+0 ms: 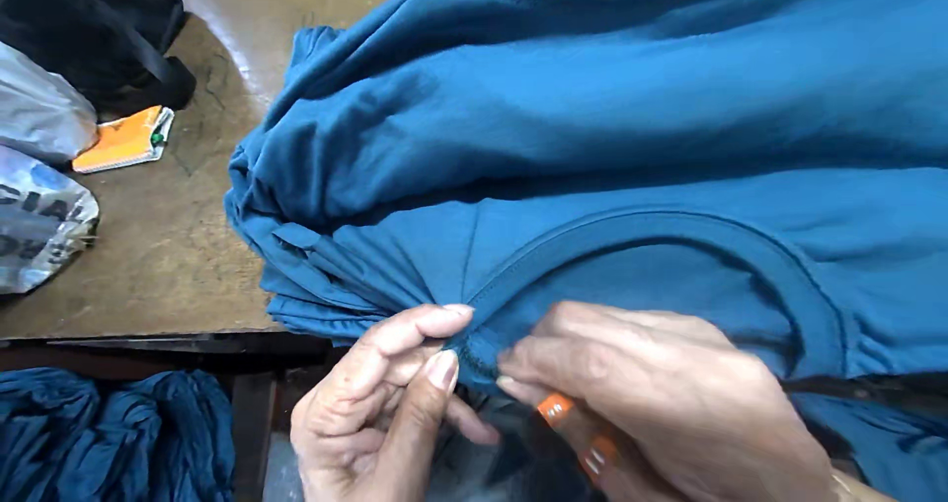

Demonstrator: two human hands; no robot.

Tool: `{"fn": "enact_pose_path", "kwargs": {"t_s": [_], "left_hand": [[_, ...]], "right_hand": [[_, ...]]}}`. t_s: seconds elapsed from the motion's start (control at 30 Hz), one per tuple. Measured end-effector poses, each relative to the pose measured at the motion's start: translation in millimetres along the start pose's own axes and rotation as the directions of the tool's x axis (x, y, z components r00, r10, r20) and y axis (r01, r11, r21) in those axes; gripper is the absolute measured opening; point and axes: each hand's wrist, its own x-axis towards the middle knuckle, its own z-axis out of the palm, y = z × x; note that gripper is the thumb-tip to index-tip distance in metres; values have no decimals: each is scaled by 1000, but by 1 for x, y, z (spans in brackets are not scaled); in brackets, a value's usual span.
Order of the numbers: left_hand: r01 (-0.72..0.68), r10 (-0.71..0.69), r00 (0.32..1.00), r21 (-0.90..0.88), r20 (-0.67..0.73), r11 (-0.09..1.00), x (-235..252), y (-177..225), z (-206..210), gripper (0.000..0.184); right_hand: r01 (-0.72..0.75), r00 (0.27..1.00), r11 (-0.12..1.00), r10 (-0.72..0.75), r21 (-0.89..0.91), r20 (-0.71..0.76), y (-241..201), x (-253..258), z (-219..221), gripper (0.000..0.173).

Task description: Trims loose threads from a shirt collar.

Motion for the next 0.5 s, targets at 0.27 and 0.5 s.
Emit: {"fn": "enact_pose_path", "kwargs": {"t_s": [0.27, 0.5], "left_hand": [[102, -104, 995, -181, 2, 978, -7, -14, 2, 21], [145, -161, 984, -172, -83, 974, -9, -13, 20, 43]], "right_hand": [[8, 966, 999, -21, 48, 260, -8, -31, -8, 14], [52, 940, 999, -49, 0, 337, -20, -31, -9, 14]]}}
